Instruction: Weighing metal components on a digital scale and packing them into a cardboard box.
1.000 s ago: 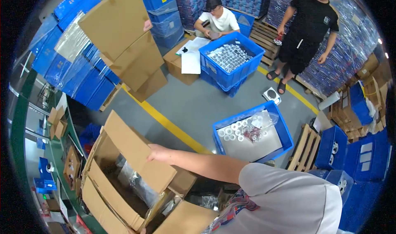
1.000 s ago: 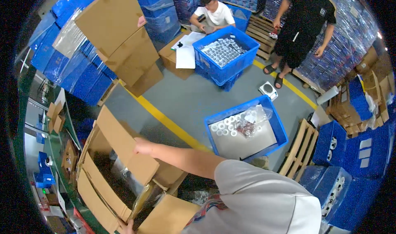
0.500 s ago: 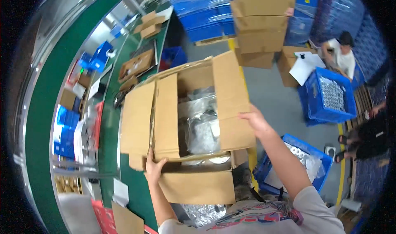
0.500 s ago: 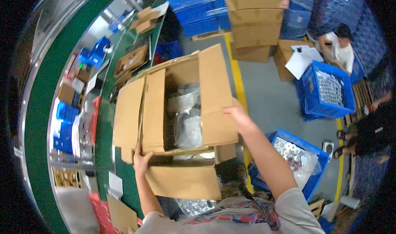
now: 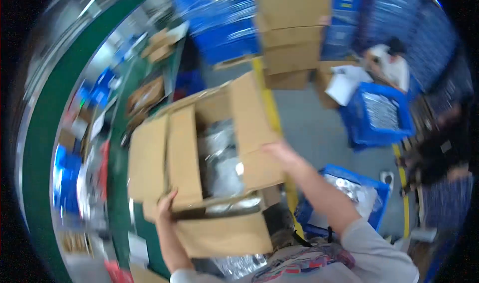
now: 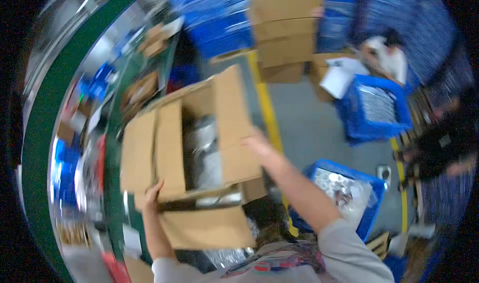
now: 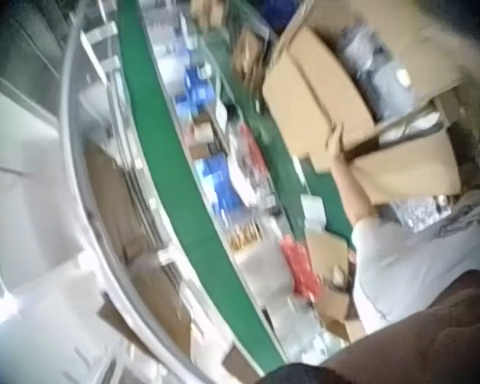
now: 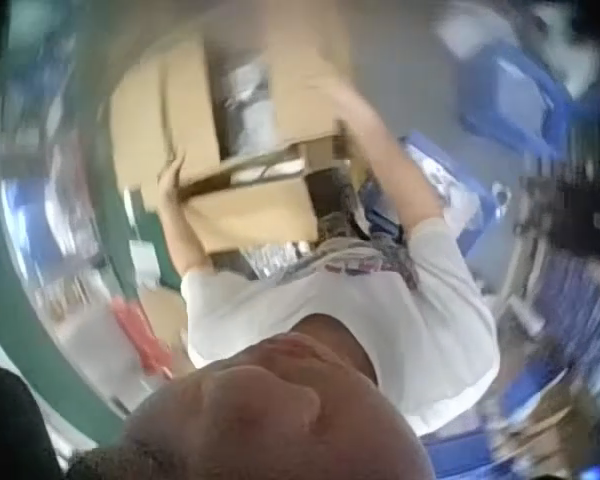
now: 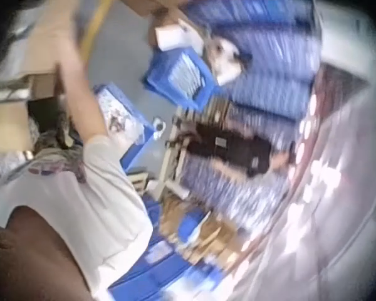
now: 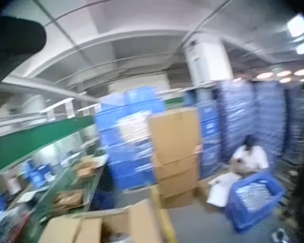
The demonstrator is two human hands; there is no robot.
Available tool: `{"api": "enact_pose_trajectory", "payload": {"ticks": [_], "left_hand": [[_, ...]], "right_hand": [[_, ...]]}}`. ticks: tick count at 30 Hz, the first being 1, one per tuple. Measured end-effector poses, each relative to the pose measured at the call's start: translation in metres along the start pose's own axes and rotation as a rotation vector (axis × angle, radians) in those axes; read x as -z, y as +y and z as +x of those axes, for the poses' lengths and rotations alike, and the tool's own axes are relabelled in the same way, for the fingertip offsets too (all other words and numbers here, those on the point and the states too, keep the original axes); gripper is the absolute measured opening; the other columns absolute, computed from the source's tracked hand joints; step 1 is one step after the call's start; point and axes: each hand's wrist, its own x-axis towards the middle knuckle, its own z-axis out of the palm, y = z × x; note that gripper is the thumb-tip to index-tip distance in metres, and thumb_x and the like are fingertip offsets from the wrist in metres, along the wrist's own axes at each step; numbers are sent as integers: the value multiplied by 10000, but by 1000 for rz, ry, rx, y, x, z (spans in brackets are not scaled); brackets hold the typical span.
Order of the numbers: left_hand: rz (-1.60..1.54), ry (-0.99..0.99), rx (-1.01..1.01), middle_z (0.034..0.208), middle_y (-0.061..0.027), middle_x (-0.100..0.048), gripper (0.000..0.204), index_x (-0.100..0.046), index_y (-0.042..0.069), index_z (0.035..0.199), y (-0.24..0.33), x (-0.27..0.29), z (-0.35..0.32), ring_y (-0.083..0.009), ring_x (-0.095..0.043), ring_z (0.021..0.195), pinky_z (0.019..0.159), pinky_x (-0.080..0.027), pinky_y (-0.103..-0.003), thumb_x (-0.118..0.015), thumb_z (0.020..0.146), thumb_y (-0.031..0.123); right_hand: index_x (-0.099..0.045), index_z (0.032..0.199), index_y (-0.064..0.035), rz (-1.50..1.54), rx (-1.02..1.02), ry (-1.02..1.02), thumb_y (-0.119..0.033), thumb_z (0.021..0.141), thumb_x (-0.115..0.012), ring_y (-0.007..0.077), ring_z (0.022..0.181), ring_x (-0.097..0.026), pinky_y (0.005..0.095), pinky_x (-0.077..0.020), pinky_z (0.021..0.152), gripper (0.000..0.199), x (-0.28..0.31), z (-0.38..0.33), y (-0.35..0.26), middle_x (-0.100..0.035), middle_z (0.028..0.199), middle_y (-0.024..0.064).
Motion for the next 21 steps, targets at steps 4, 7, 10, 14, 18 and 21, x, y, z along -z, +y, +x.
{"api": "enact_pose_trajectory", "payload": {"ticks": [4,7,10,14,18,21], "left_hand": [[499,-102,98,1251,-121,-521,711,-482,50,1284,21,10,-13,-270,-440,1187,1024,-323,-374,-613,781,535],[430,-322,195,1288,-133,-462,751,-430,55,1312,32,20,-4,-284,-407,1210,1031,-305,-395,-608,776,551],[240,-476,401,1345,-150,-373,817,-350,61,1352,50,20,-4,-304,-358,1244,1042,-279,-427,-600,769,575],[-15,-645,672,1421,-173,-255,910,-244,70,1407,60,29,5,-330,-291,1289,1056,-244,-468,-590,759,607],[227,-464,321,1368,-169,-342,780,-313,24,1363,42,12,-44,-291,-351,1248,1026,-290,-399,-585,809,499],[588,-29,88,1342,-155,-431,723,-376,-13,1337,28,18,-19,-240,-375,1262,1040,-310,-307,-600,830,452]], "right_hand": [[-545,1144,-29,-402,314,-21,-82,767,-547,228,944,-573,365,-468,818,381,-38,33,14,-616,1020,103],[-500,1180,-15,-451,362,122,-85,779,-509,257,1009,-544,371,-435,858,408,-47,43,24,-588,1094,120],[-484,1197,-20,-362,237,90,-61,776,-507,232,1017,-544,356,-435,859,424,-43,24,-3,-578,1108,121],[-491,1183,-16,-198,213,73,-32,772,-506,191,1005,-549,331,-443,844,412,-40,14,-2,-579,1092,118],[-515,1149,-18,-221,245,-67,-79,785,-502,189,991,-551,334,-444,840,369,-36,13,-8,-583,1084,122],[-558,1037,17,-397,402,36,-137,809,-486,203,938,-546,358,-447,803,284,-68,13,-15,-602,972,141]]}}
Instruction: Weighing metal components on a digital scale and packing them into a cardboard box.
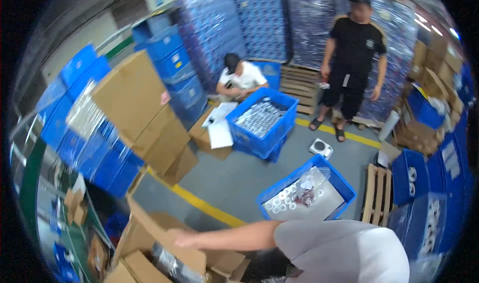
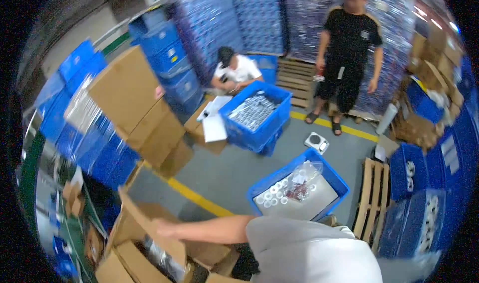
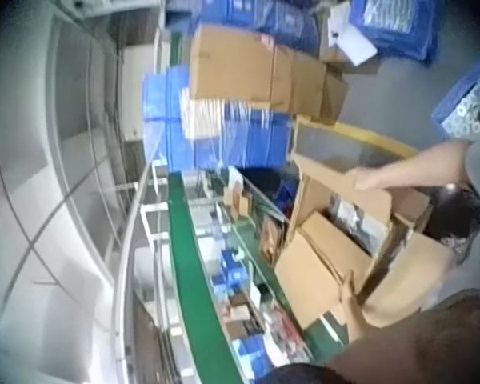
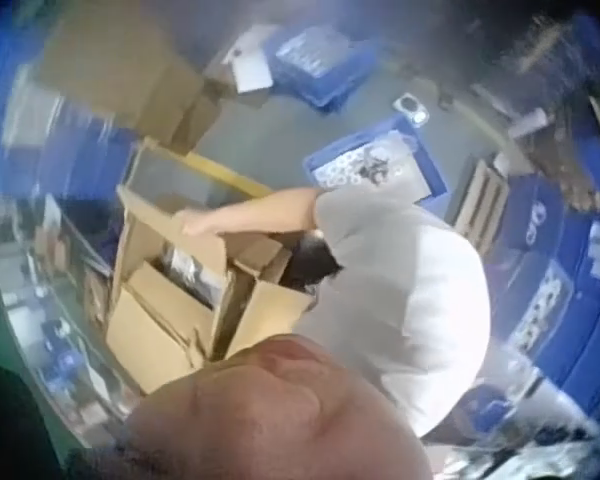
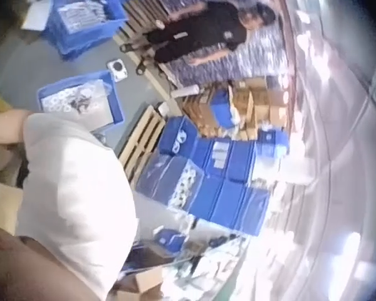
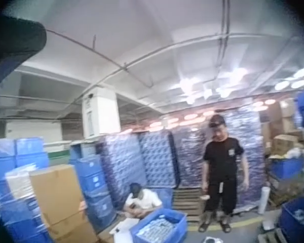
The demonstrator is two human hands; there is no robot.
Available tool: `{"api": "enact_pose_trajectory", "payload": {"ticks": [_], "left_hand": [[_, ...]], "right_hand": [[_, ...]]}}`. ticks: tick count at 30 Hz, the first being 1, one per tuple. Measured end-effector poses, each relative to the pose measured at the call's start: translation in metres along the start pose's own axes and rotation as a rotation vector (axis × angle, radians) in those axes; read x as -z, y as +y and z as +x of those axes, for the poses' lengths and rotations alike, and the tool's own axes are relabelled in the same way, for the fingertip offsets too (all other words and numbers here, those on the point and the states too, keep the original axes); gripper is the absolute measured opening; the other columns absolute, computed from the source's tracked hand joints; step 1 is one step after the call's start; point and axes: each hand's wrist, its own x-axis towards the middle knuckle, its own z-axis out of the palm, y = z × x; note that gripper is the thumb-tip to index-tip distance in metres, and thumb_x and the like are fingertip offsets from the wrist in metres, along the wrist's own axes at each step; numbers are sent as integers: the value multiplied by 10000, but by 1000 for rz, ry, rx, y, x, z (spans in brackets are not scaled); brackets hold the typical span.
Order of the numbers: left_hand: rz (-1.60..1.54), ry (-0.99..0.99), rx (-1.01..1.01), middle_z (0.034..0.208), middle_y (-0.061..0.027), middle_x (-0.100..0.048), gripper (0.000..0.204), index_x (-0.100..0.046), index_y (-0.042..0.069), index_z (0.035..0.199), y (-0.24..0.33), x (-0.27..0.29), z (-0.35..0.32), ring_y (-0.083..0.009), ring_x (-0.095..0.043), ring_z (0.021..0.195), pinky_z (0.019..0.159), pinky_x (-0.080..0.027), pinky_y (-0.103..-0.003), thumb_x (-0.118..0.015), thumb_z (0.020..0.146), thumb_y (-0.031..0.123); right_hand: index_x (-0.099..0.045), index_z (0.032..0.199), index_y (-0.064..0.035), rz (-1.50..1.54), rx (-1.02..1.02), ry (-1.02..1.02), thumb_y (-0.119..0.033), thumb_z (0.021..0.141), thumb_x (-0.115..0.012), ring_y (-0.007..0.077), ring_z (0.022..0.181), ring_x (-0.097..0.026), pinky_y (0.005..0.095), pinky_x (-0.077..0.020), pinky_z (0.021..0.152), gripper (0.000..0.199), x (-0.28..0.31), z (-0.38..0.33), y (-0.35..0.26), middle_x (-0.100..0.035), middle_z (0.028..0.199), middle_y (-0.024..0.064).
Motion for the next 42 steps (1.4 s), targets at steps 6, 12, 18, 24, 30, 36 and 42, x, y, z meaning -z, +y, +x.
{"api": "enact_pose_trajectory", "payload": {"ticks": [6,12,18,24,30,36,42], "left_hand": [[102,-187,-202,1356,-157,-407,733,-359,1,1349,107,-51,26,-251,-355,1270,1041,-303,-331,-596,830,461],[4,-94,-262,1372,-158,-378,745,-338,18,1363,123,13,15,-264,-331,1281,1042,-294,-360,-591,829,472],[74,-278,-389,1388,-160,-349,758,-317,35,1377,202,-44,21,-276,-307,1292,1043,-285,-388,-586,828,483],[4,-150,-522,1405,-162,-320,771,-296,52,1391,236,32,-28,-289,-283,1302,1045,-276,-417,-581,828,494],[42,-155,-687,1421,-163,-291,784,-275,69,1405,296,35,-87,-302,-259,1313,1046,-267,-445,-576,827,505],[192,-296,-734,1437,-165,-262,798,-255,86,1419,337,-22,-136,-315,-235,1323,1047,-258,-474,-571,827,516],[112,-531,-883,1302,-145,-425,579,-414,52,1304,336,-164,-272,-268,-376,1202,973,-357,-410,-595,854,368]], "right_hand": [[-597,760,54,-92,164,95,-76,672,-558,325,605,-550,427,-432,567,161,7,29,33,-588,697,237],[-565,722,38,-38,227,-169,-202,738,-542,253,629,-531,392,-416,584,242,-69,68,-32,-570,667,175],[-549,573,-41,-237,284,-64,-115,636,-593,303,518,-488,414,-363,470,106,-30,169,-32,-530,571,160],[-573,665,-23,80,267,-178,-90,669,-564,266,599,-531,397,-390,520,67,-29,73,-226,-560,626,133],[-616,749,-2,117,523,-50,2,653,-512,243,654,-585,373,-411,540,142,77,-73,-337,-600,673,129],[-612,686,-5,33,457,307,1,720,-493,184,475,-520,349,-339,402,124,208,-208,-363,-548,569,95],[-614,818,34,-461,681,692,-51,700,-557,151,627,-561,332,-437,544,156,312,-362,-334,-603,701,90]]}}
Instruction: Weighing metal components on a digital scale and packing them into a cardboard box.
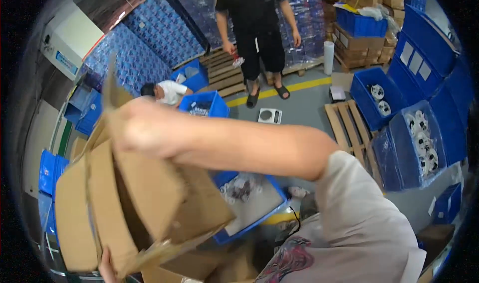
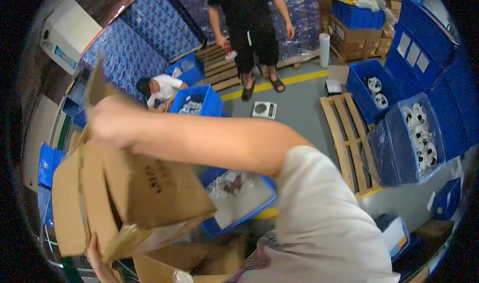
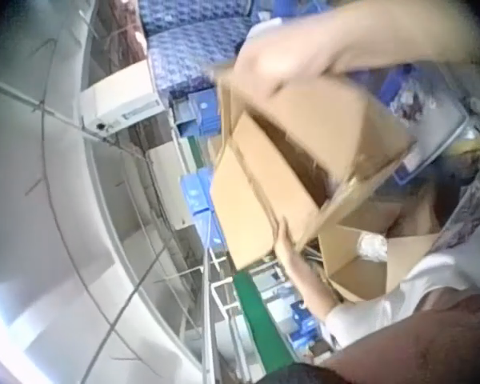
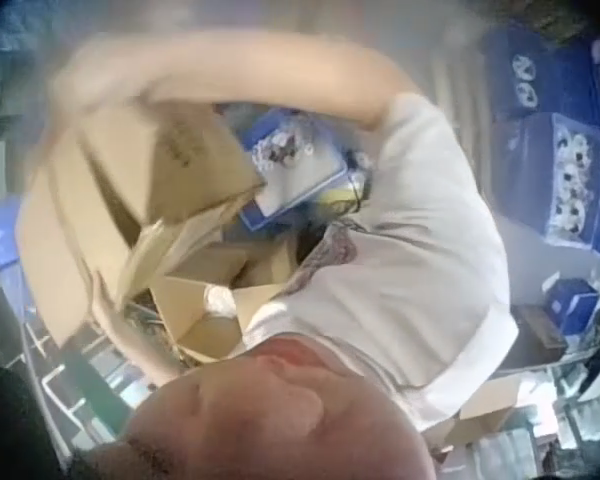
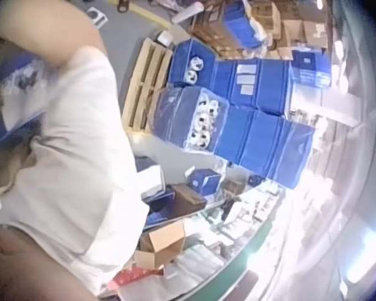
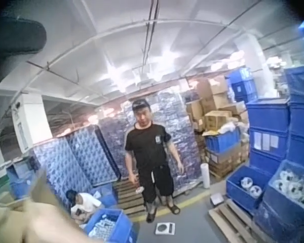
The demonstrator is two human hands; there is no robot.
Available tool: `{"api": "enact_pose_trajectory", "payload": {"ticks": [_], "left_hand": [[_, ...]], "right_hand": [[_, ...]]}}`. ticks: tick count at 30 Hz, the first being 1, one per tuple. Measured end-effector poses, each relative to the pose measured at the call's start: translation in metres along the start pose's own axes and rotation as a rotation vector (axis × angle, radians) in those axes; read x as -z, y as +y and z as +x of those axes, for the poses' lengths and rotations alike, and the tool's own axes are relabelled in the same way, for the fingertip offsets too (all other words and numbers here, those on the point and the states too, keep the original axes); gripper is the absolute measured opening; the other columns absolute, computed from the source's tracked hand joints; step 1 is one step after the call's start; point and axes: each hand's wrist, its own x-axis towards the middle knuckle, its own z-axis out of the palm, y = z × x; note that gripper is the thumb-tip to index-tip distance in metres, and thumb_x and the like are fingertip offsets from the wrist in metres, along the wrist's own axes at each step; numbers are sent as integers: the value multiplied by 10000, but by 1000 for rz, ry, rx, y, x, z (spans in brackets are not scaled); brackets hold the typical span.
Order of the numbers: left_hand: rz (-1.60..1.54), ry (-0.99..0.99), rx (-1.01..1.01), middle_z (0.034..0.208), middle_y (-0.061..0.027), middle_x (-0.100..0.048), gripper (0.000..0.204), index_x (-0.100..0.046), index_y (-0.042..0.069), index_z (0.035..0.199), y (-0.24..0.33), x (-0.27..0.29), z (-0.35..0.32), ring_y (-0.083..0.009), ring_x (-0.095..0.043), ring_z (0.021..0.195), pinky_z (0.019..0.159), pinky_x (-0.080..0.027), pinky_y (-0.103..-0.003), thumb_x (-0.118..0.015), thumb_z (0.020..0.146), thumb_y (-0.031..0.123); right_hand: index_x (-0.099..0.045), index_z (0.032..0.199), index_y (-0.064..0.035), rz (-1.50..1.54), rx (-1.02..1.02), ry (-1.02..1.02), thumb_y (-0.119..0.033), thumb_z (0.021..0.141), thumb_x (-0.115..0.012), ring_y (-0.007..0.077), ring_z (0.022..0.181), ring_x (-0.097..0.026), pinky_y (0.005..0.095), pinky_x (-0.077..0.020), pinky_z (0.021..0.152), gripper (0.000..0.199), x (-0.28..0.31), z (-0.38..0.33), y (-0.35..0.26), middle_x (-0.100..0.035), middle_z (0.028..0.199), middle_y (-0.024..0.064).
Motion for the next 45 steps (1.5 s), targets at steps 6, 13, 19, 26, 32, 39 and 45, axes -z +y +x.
{"api": "enact_pose_trajectory", "payload": {"ticks": [6,13,19,26,32,39,45], "left_hand": [[-108,-175,-240,1140,-101,-579,515,-494,-37,1228,-4,-254,44,-198,-550,1038,916,-421,-309,-676,802,187],[-124,-592,0,1180,-110,-562,511,-492,-28,1229,-46,-501,23,-213,-536,1073,933,-416,-323,-672,775,121],[-287,-728,218,1215,-117,-540,562,-466,-14,1253,-135,-671,-5,-230,-522,1093,936,-417,-334,-696,758,121],[-166,-691,249,1210,-119,-543,526,-490,-5,1231,-190,-735,-18,-219,-531,1071,927,-414,-336,-688,785,191],[-82,-492,331,1201,-148,-545,516,-510,-13,1199,-253,-755,-37,-234,-517,1085,930,-398,-340,-680,791,255],[-130,-105,445,1222,-188,-531,509,-505,-18,1199,-266,-750,-39,-298,-468,1168,986,-350,-376,-605,850,339],[-11,56,566,1344,-201,-420,576,-408,-5,1307,-331,-774,-37,-313,-383,1255,1050,-280,-380,-502,906,397]], "right_hand": [[-547,1162,1,268,-474,299,-78,808,-589,143,888,-596,288,-469,790,365,198,-141,-49,-622,989,63],[-533,1186,7,153,-751,614,-92,798,-577,167,912,-596,304,-463,808,403,350,-270,-60,-620,1013,75],[-551,1161,17,-40,-1033,688,-7,781,-554,139,908,-583,272,-452,793,381,452,-345,-12,-623,1010,60],[-541,1187,14,-41,-1227,638,46,769,-530,161,979,-566,285,-434,845,419,488,-391,63,-616,1074,66],[-531,1203,22,-210,-1352,557,51,763,-471,165,980,-567,275,-429,853,445,498,-424,153,-609,1095,80],[-531,1203,13,-184,-1469,222,35,784,-459,156,983,-558,264,-433,852,426,477,-374,270,-599,1097,78],[-463,1261,7,55,-1514,94,-2,837,-495,147,967,-561,277,-450,840,425,479,-401,393,-592,1087,61]]}}
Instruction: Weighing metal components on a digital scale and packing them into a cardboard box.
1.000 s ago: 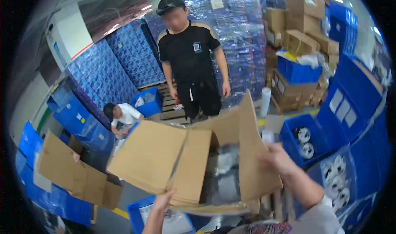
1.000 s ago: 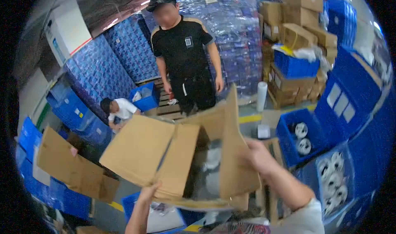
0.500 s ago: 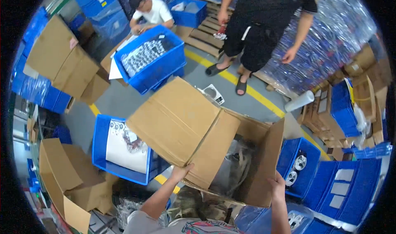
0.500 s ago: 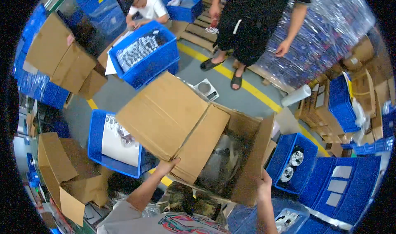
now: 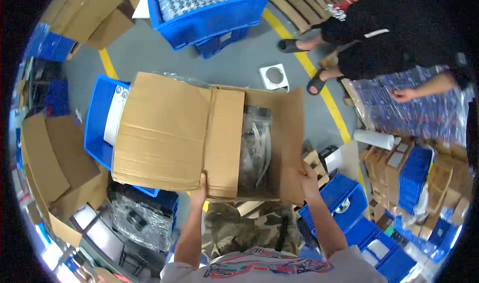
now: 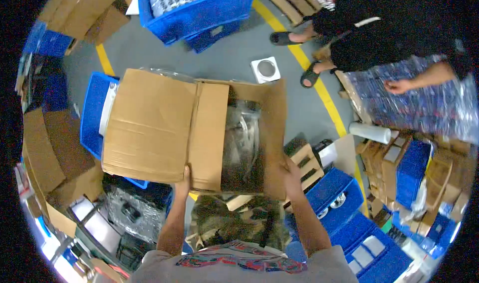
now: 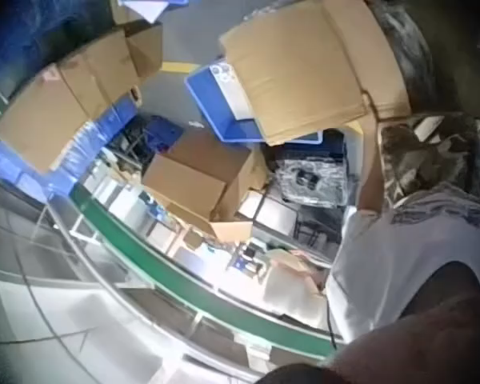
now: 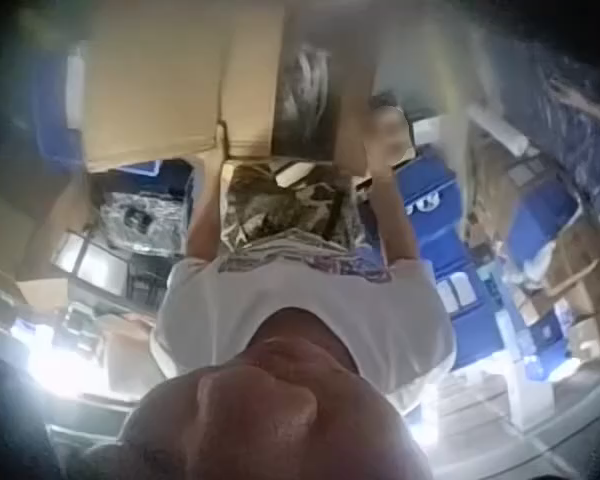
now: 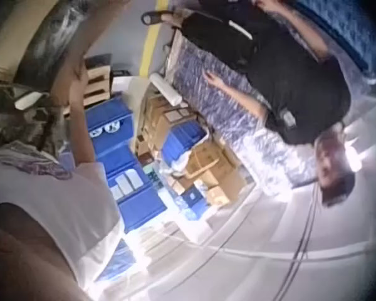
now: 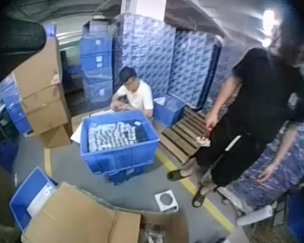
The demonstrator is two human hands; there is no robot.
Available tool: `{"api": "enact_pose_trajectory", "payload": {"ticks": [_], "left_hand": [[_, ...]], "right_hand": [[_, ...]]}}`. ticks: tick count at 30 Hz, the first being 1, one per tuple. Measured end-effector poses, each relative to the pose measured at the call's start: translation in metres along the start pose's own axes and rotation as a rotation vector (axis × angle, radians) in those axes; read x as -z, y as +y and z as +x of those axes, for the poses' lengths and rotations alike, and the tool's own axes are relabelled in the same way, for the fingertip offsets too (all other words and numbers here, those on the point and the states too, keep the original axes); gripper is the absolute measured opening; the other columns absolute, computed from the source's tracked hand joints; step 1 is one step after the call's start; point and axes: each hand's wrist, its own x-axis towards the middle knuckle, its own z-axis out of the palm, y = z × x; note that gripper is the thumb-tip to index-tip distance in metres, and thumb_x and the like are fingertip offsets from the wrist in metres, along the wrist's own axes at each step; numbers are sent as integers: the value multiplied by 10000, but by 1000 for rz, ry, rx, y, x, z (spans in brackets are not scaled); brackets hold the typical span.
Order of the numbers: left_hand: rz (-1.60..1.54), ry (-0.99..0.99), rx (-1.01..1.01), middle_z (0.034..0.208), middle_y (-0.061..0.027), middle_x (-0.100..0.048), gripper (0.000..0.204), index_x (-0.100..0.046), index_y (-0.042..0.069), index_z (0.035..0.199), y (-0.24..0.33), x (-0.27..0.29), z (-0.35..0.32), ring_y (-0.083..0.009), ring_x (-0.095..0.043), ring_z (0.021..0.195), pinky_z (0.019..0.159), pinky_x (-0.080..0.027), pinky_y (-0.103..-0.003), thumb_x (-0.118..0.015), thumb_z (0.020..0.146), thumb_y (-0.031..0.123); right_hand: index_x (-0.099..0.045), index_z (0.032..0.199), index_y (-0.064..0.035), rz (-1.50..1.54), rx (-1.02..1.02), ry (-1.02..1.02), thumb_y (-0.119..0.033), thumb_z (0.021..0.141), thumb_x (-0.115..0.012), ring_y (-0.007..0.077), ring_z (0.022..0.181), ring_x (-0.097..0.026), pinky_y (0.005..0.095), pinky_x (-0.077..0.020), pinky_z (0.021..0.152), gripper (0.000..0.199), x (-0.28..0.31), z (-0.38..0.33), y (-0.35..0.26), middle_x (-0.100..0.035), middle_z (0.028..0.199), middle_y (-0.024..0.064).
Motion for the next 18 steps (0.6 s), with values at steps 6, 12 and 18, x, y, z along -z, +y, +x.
{"api": "enact_pose_trajectory", "payload": {"ticks": [6,12,18], "left_hand": [[-62,173,203,1400,-187,-348,649,-363,-23,1337,-52,-69,32,-276,-292,1316,1083,-213,-363,-451,915,462],[-368,548,486,1322,-137,-456,666,-458,12,1292,-174,-159,58,-232,-452,1172,971,-351,-356,-537,856,509],[-541,916,674,888,-38,-539,299,-535,68,995,-187,-214,-13,-145,-486,814,746,-397,-245,-583,857,330]], "right_hand": [[-468,1265,-18,-186,48,-207,-34,854,-536,126,959,-553,259,-448,817,417,31,126,52,-583,1109,45],[-529,1162,-21,-122,-188,-223,-70,865,-562,135,892,-549,281,-443,769,304,71,207,177,-592,1007,39],[-424,1251,-6,-416,-214,-370,-92,834,-602,201,1050,-533,311,-411,893,462,97,201,157,-534,1170,109]]}}
